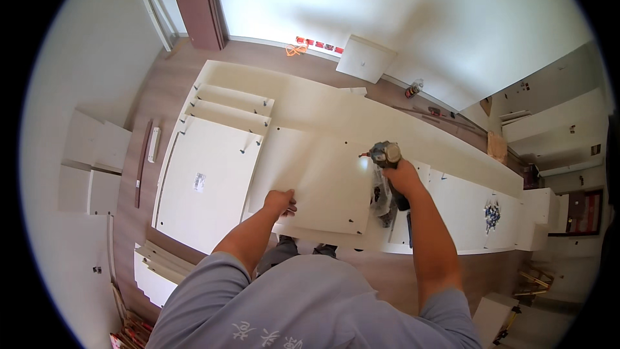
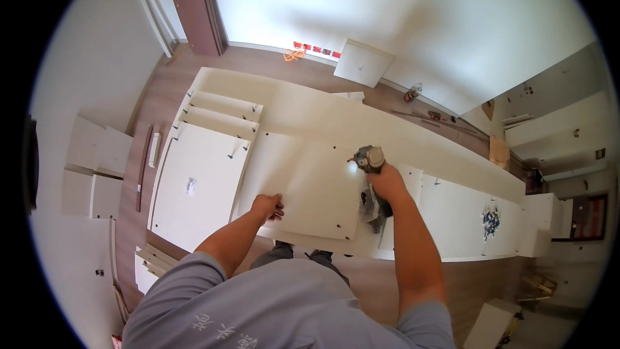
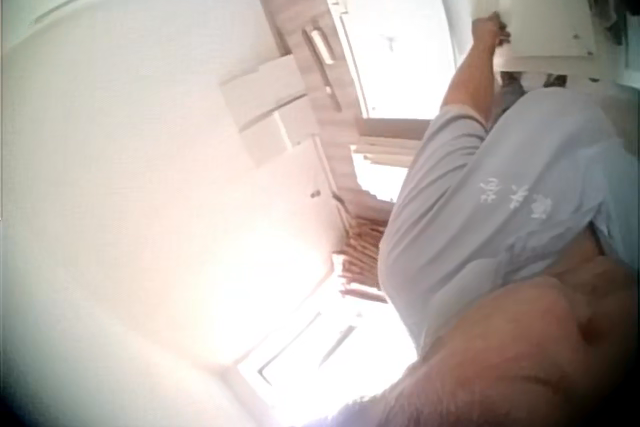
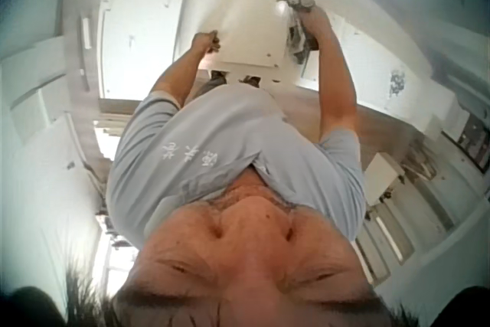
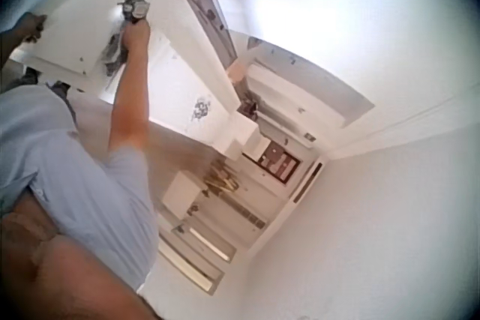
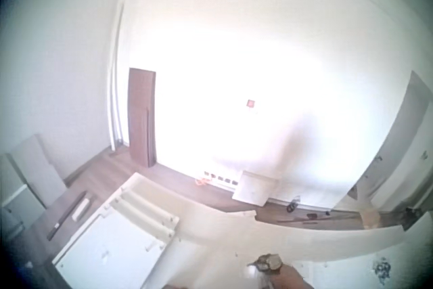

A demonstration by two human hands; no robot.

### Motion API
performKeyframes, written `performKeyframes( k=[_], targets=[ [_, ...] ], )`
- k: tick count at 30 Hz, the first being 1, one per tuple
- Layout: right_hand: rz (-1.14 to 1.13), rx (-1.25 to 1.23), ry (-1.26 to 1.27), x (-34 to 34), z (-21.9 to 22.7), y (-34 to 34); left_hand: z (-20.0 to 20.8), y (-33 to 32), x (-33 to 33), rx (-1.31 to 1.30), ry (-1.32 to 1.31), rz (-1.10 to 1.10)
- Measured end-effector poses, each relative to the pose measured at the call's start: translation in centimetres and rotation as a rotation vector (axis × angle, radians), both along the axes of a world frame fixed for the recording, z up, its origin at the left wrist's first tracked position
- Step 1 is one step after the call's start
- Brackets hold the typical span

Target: The person assembles a white wooden unit by inserting hardware into pre-drilled holes using an electric drill, then collects several white boards and organizes them on a work surface.

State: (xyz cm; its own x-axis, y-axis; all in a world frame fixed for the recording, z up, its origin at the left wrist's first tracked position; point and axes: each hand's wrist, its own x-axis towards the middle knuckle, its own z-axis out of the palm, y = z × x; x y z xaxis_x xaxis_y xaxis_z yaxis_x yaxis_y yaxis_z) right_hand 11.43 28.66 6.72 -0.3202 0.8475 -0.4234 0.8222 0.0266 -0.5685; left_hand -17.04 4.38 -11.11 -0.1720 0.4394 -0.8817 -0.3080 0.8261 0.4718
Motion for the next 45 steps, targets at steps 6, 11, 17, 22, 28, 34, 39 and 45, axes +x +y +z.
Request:
performKeyframes(
  k=[6,11,17,22,28,34,39,45],
  targets=[
    [-0.250,-0.003,0.449,13.3,-3.3,-7.9,-0.5,-0.5,0.4,-0.008,0.073,0.030],
    [-0.388,0.027,0.419,27.6,-5.9,-13.1,-5.5,-1.9,1.5,0.211,0.153,0.243],
    [-0.260,0.359,-0.043,35.7,-4.6,-11.2,-7.2,-5.2,4.5,0.339,0.660,0.139],
    [-0.172,0.545,-0.194,40.8,-10.3,-9.0,-5.3,-7.6,8.4,0.302,0.698,0.113],
    [0.038,0.288,0.024,47.3,-10.8,-3.4,-1.0,-12.7,11.8,0.300,0.711,-0.107],
    [-0.606,0.579,-0.351,59.6,-13.4,6.0,9.8,-12.2,15.4,0.137,0.767,-0.419],
    [-0.726,0.337,-0.587,60.9,-12.1,11.3,11.4,-13.5,14.1,0.098,0.780,-0.435],
    [-0.783,0.233,-0.631,62.5,-15.4,13.4,13.2,-14.0,14.3,0.028,0.732,-0.485]
  ],
)
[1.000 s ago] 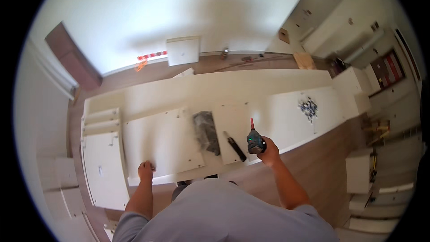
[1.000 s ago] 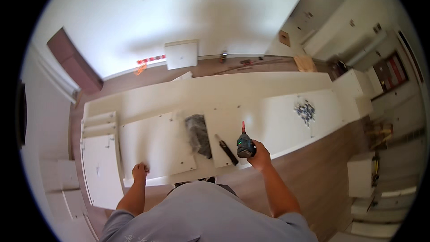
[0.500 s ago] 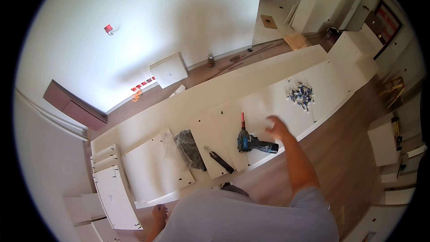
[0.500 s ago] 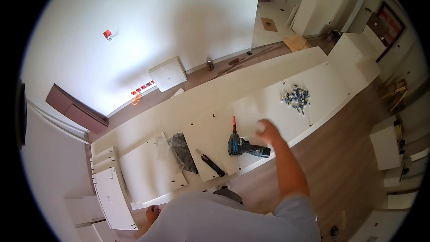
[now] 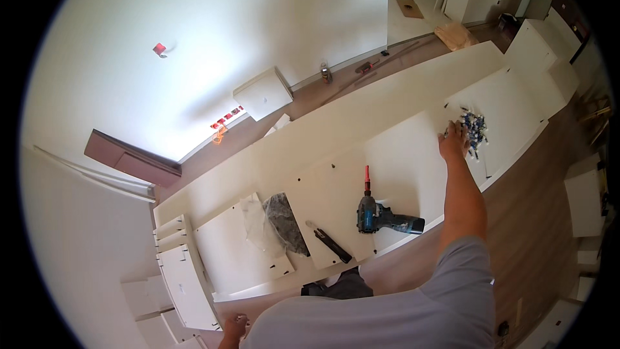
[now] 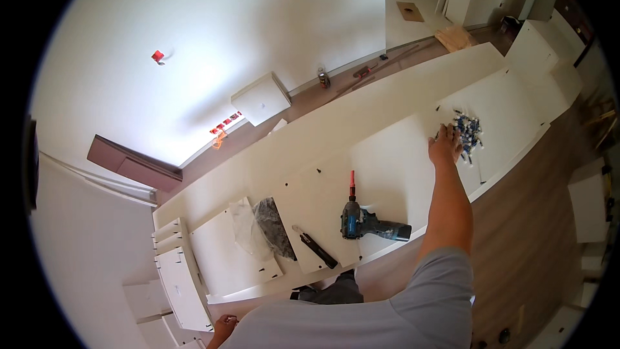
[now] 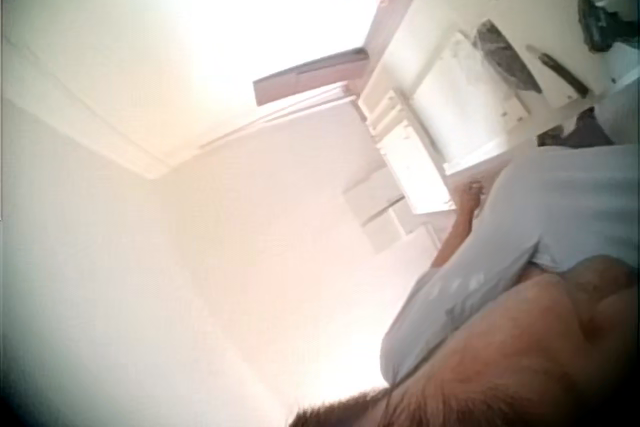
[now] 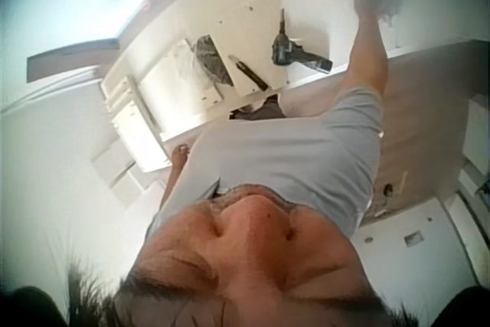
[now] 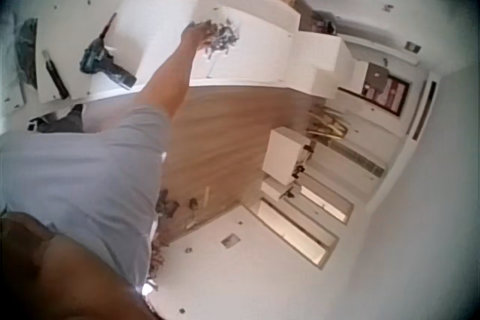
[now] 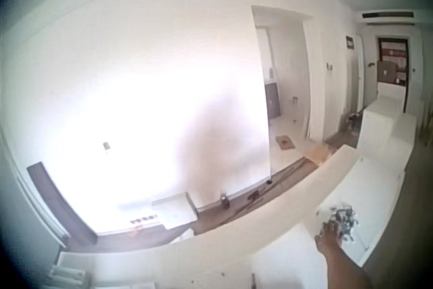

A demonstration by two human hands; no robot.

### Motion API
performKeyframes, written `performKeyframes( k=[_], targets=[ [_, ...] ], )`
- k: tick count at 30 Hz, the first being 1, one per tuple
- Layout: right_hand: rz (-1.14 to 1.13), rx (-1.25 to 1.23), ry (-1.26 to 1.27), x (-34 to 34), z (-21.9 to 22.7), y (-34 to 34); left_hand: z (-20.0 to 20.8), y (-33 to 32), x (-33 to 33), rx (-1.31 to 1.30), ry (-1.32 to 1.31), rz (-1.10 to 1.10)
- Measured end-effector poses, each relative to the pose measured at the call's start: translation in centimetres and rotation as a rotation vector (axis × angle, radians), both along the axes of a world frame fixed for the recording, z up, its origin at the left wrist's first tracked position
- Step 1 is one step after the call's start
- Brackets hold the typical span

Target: The person assembles a white wooden unit by inserting hardware into pre-drilled holes using an electric drill, then collects several white boards and organizes them on a work surface.

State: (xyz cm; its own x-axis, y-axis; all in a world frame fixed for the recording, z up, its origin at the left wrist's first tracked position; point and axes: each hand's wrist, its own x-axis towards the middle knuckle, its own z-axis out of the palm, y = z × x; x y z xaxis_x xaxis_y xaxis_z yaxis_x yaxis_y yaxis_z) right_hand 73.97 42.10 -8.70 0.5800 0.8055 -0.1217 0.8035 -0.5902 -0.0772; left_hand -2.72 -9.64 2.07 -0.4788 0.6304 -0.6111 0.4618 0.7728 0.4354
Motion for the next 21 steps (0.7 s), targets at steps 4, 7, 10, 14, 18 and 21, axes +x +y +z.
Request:
performKeyframes(
  k=[4,7,10,14,18,21],
  targets=[
    [0.111,0.316,-0.108,-0.5,-2.6,-1.7,1.8,0.9,2.5,-0.076,0.003,-0.087],
    [0.129,0.423,-0.057,-0.4,-3.2,-2.6,0.8,0.8,2.4,-0.146,0.030,-0.189],
    [0.200,0.510,-0.076,-0.2,-3.2,-2.2,0.2,1.4,2.9,-0.184,0.029,-0.219],
    [0.273,0.387,-0.156,-0.1,-3.2,-1.9,-0.4,1.6,3.3,-0.151,0.027,-0.219],
    [0.292,0.320,-0.220,0.0,-4.4,-0.6,-2.4,0.1,1.8,-0.109,0.009,-0.207],
    [0.267,0.335,-0.173,1.3,-5.9,-0.8,-3.8,-0.9,0.7,-0.164,0.000,-0.177]
  ],
)
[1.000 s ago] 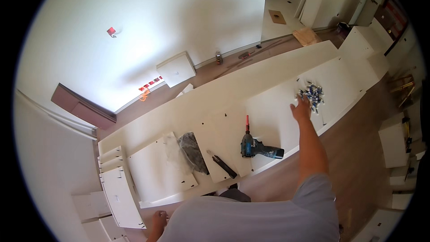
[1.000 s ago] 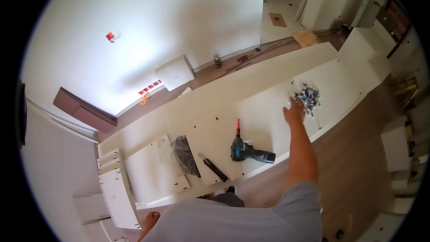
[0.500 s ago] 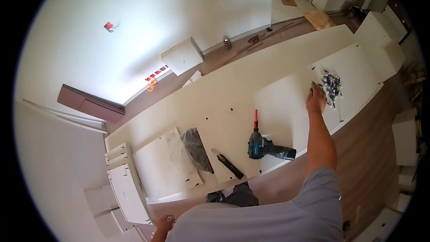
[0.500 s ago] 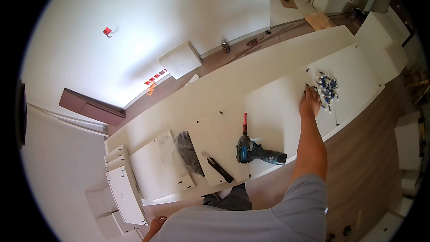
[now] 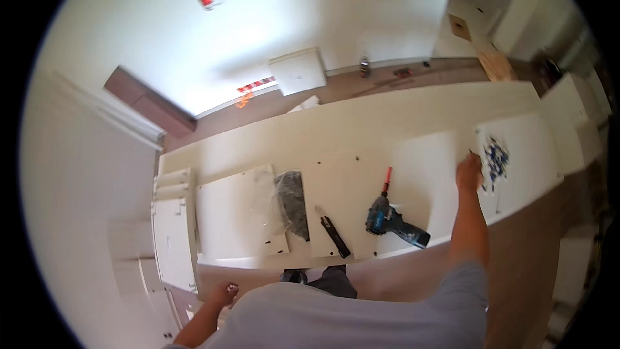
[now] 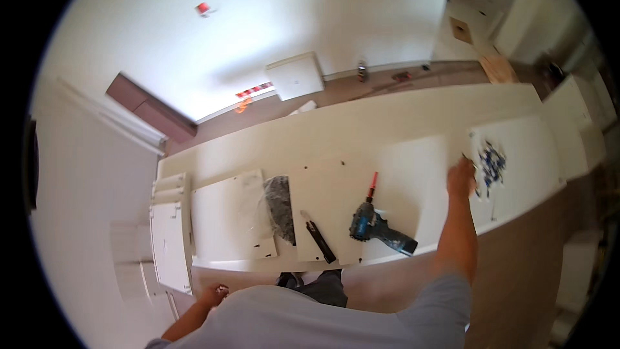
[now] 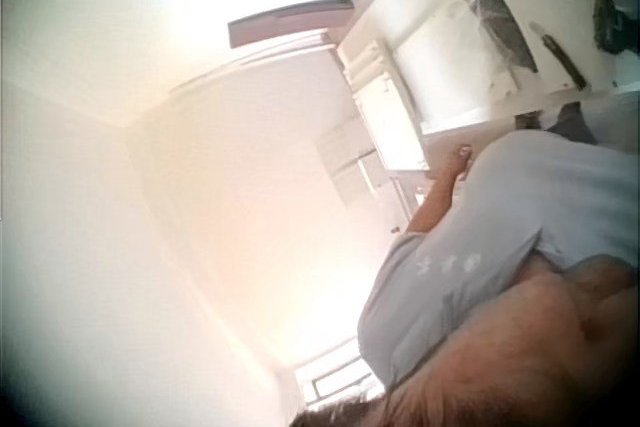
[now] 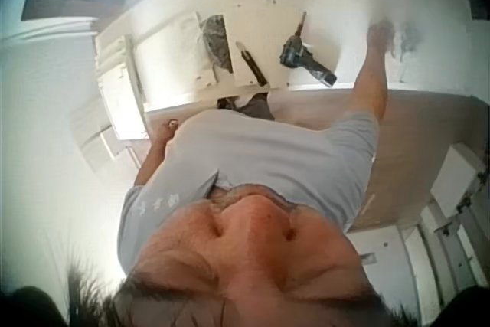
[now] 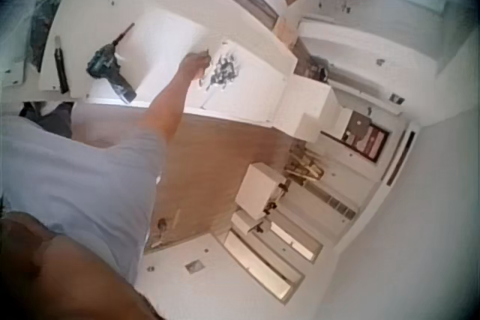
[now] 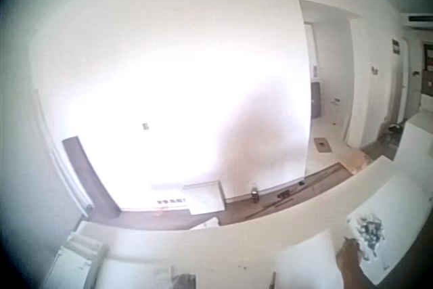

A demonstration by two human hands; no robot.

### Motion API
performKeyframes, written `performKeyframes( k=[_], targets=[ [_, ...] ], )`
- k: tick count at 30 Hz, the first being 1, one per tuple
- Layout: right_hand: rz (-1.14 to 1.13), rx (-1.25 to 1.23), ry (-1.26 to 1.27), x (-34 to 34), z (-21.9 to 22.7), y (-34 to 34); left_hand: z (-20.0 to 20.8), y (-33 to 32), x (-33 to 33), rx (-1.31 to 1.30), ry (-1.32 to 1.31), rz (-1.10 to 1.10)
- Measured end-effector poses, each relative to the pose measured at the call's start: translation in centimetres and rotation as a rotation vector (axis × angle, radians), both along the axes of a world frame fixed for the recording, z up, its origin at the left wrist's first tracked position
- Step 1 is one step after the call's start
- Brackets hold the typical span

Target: The person assembles a white wooden unit by inserting hardware into pre-drilled holes using an electric drill, then collects several white boards and organizes them on a work surface.

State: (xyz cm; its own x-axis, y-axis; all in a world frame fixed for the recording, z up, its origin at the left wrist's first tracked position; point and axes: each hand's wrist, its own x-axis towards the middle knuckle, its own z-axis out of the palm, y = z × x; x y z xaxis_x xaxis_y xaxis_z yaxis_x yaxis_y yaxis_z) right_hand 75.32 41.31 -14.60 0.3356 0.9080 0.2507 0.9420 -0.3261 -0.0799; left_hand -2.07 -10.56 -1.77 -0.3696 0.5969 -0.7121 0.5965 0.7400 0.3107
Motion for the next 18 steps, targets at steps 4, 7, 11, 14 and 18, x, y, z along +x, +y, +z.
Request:
performKeyframes(
  k=[4,7,11,14,18],
  targets=[
    [-0.005,0.016,0.131,-1.2,1.0,-0.3,0.9,-0.7,0.1,-0.032,0.113,-0.018],
    [0.012,0.035,0.192,-1.2,2.1,-0.8,1.9,-0.3,0.9,-0.102,0.081,0.083],
    [0.059,0.147,0.258,-0.4,1.8,-0.1,3.0,-0.1,1.6,-0.062,0.080,0.043],
    [0.106,0.287,0.280,-1.2,2.7,-0.6,3.6,0.0,1.9,-0.040,0.078,0.042],
    [0.217,0.567,0.494,-4.6,3.8,-1.0,1.7,3.3,2.5,0.122,-0.119,0.162]
  ],
)
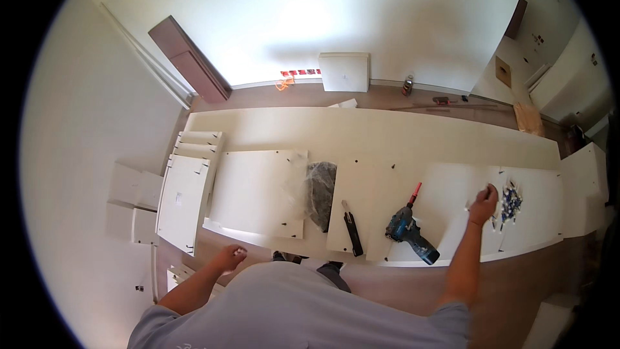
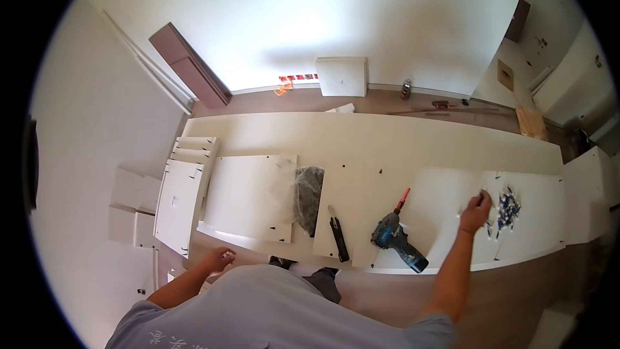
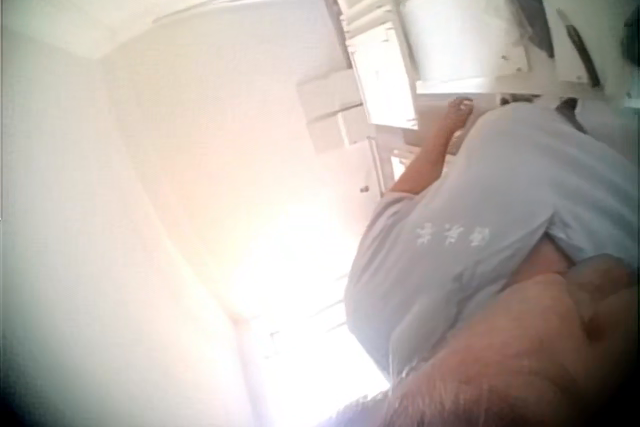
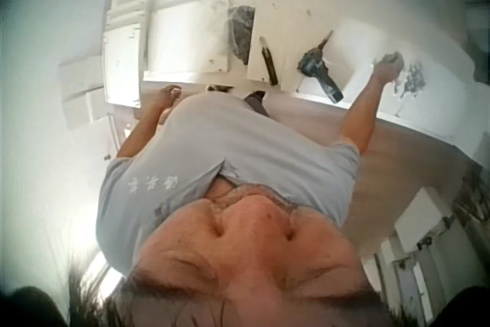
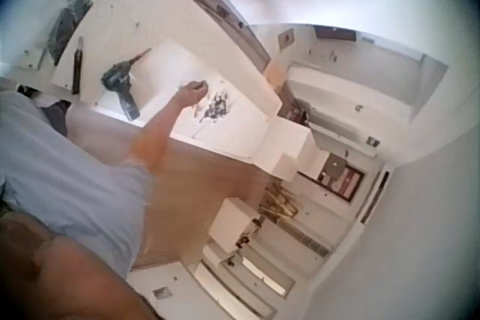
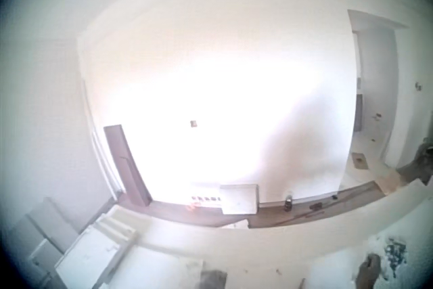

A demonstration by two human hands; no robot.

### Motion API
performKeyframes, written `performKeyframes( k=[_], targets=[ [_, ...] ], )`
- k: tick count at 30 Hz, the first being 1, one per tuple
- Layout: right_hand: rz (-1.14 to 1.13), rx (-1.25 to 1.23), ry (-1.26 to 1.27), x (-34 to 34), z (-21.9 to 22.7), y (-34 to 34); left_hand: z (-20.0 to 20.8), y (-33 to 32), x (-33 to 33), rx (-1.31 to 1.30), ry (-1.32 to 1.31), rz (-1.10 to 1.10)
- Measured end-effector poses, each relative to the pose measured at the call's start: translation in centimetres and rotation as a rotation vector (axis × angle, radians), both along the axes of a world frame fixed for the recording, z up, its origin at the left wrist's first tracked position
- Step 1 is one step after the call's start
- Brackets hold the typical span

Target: The person assembles a white wooden unit by inserting hardware into pre-drilled holes using an electric drill, then collects several white boards and organizes them on a work surface.

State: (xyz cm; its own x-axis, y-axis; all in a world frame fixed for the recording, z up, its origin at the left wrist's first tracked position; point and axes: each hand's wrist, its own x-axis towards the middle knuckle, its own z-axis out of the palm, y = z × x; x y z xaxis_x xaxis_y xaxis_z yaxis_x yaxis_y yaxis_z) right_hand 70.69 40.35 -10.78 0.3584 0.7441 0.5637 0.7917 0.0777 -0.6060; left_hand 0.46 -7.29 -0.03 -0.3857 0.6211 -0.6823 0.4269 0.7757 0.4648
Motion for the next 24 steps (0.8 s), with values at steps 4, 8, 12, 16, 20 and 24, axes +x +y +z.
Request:
performKeyframes(
  k=[4,8,12,16,20,24],
  targets=[
    [0.359,-0.195,0.746,-13.1,5.3,-6.4,4.7,10.7,6.6,0.139,-0.291,0.059],
    [0.767,-0.489,0.877,-28.9,12.0,-16.1,6.2,18.4,12.4,0.122,-0.833,0.193],
    [1.128,-0.323,0.333,-37.5,15.0,-20.7,5.2,21.4,16.0,0.089,-1.451,0.494],
    [1.175,-0.107,-0.056,-40.2,14.6,-21.8,1.2,20.8,15.9,0.200,-1.718,0.600],
    [1.176,-0.040,-0.214,-40.6,17.3,-21.7,3.0,21.5,15.0,0.200,-1.603,0.724],
    [1.109,-0.089,-0.161,-37.1,17.4,-20.3,2.1,21.9,13.2,0.282,-1.553,0.824]
  ],
)
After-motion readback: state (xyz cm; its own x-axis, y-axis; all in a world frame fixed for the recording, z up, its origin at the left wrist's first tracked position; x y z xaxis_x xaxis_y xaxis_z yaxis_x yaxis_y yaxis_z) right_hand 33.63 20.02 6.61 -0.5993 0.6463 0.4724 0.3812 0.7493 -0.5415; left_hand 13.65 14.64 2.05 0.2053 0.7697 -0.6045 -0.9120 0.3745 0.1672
